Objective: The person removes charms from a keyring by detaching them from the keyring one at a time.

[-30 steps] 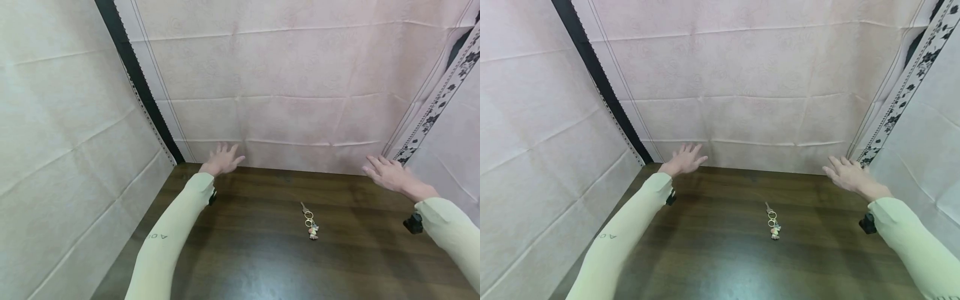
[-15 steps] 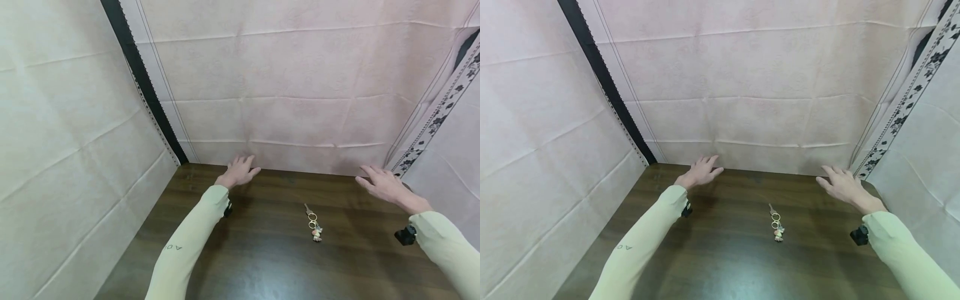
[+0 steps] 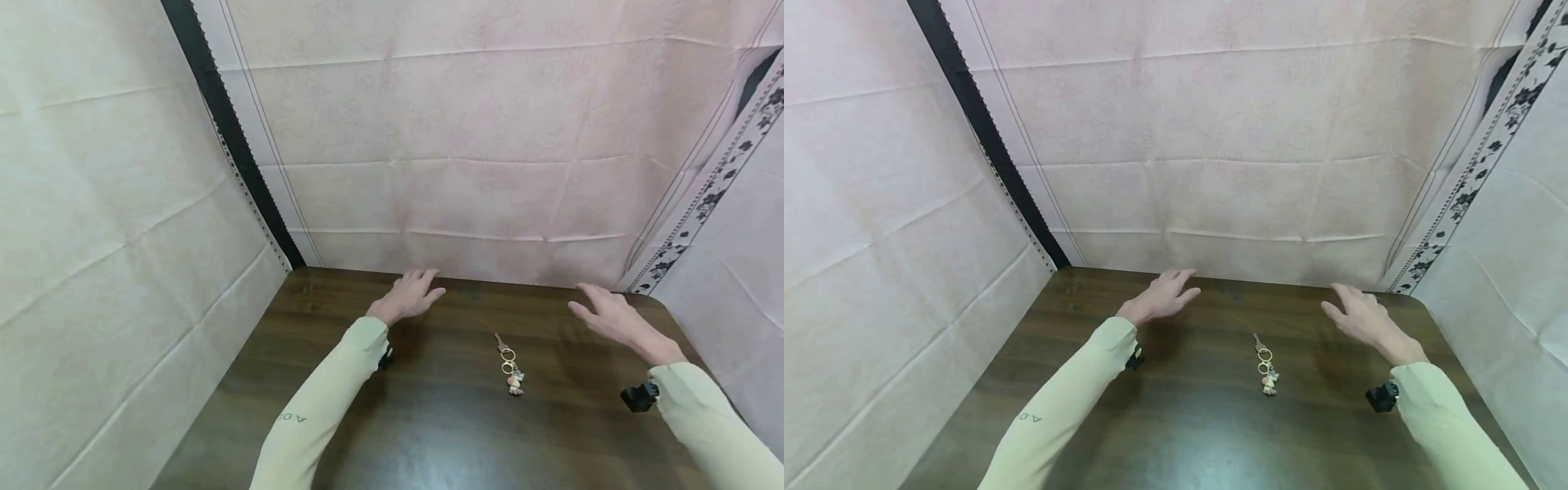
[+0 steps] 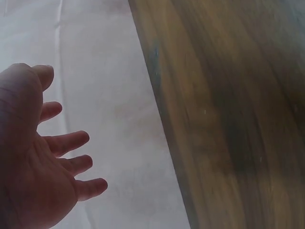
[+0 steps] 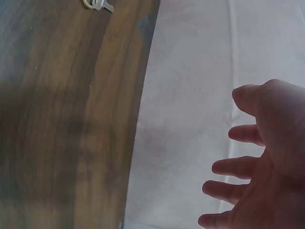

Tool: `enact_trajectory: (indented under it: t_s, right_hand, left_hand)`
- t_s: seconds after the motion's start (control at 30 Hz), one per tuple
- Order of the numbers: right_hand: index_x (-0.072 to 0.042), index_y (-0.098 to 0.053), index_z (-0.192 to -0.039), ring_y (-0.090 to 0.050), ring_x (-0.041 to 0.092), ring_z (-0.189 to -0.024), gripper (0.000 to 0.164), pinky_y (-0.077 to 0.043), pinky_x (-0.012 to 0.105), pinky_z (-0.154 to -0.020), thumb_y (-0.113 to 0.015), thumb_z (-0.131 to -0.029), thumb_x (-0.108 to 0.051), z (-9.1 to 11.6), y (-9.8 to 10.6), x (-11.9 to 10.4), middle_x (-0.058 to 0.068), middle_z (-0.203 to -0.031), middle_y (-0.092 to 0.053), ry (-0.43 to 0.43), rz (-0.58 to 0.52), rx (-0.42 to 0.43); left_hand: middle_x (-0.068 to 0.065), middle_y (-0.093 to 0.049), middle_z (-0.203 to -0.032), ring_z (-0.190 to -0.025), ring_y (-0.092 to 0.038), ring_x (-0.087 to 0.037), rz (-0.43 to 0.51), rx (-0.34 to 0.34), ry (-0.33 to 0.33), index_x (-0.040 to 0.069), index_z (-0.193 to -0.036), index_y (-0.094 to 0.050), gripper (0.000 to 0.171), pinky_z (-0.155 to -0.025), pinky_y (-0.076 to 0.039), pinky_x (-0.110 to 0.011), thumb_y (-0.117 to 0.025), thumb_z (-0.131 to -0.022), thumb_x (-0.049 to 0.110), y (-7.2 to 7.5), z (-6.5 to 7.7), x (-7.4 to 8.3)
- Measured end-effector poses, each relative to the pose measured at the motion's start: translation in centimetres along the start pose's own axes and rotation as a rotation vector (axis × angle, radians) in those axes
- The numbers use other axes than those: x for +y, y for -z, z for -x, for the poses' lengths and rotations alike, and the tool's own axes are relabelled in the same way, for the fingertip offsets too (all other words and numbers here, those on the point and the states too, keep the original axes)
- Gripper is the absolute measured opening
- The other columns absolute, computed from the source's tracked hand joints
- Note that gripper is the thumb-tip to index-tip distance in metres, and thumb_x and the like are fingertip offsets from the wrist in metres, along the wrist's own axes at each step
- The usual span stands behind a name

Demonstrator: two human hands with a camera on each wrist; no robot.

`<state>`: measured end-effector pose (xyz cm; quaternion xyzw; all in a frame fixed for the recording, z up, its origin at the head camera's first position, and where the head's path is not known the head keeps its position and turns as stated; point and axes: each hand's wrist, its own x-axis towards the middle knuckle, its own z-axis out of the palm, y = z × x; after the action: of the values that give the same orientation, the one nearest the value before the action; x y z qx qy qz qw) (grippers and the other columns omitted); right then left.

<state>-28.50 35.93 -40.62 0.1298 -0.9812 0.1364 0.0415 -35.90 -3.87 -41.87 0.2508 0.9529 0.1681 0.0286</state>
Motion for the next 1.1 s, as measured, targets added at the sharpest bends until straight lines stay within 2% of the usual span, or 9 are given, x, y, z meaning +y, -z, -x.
enact_trajectory:
  t_s: [0.27, 0.57, 0.7, 0.87, 1.1]
  right_hand:
    - [0.01, -0.038, -0.14, -0.043, 0.059, -0.122, 0.058, -0.037, 0.068, -0.097, -0.045, -0.104, -0.035, 0.0, -2.0, -1.0, 0.039, -0.138, -0.044, -0.02, -0.055, -0.002]
    - [0.008, -0.041, -0.139, -0.047, 0.057, -0.119, 0.055, -0.041, 0.065, -0.095, -0.046, -0.103, -0.033, 0.7, -3.9, -1.9, 0.039, -0.135, -0.047, -0.05, -0.12, 0.0]
    - [0.007, -0.044, -0.136, -0.053, 0.053, -0.115, 0.052, -0.045, 0.062, -0.09, -0.048, -0.103, -0.033, 1.3, -4.7, -2.3, 0.036, -0.131, -0.052, -0.075, -0.147, -0.015]
    - [0.005, -0.049, -0.131, -0.062, 0.045, -0.104, 0.046, -0.05, 0.057, -0.082, -0.051, -0.101, -0.031, 1.7, -5.8, -2.8, 0.031, -0.116, -0.063, -0.086, -0.188, -0.009]
    - [0.003, -0.053, -0.127, -0.063, 0.038, -0.099, 0.042, -0.052, 0.053, -0.078, -0.053, -0.101, -0.029, 1.9, -6.9, -3.8, 0.026, -0.112, -0.065, -0.131, -0.237, -0.067]
  left_hand:
    - [-0.009, -0.037, -0.155, -0.145, -0.031, -0.028, -0.002, -0.007, -0.044, 0.022, -0.153, -0.028, 0.057, -0.116, -0.028, -0.053, -0.036, -0.104, 0.05, -1.5, -0.8, 2.5]
    - [-0.008, -0.04, -0.153, -0.143, -0.036, -0.027, 0.003, -0.009, -0.053, 0.023, -0.15, -0.034, 0.053, -0.114, -0.034, -0.05, -0.039, -0.104, 0.047, -3.0, -1.2, 3.8]
    - [-0.009, -0.039, -0.153, -0.141, -0.039, -0.027, 0.014, -0.035, -0.054, 0.025, -0.151, -0.033, 0.053, -0.112, -0.038, -0.047, -0.04, -0.103, 0.047, -3.7, -1.3, 4.5]
    - [-0.007, -0.039, -0.153, -0.139, -0.042, -0.026, 0.021, -0.065, -0.081, 0.025, -0.15, -0.034, 0.052, -0.11, -0.041, -0.045, -0.043, -0.103, 0.045, -4.7, -1.3, 5.5]
    - [-0.002, -0.043, -0.149, -0.136, -0.044, -0.022, 0.043, -0.081, -0.117, 0.024, -0.144, -0.044, 0.046, -0.107, -0.044, -0.041, -0.047, -0.102, 0.042, -6.3, -1.2, 6.2]
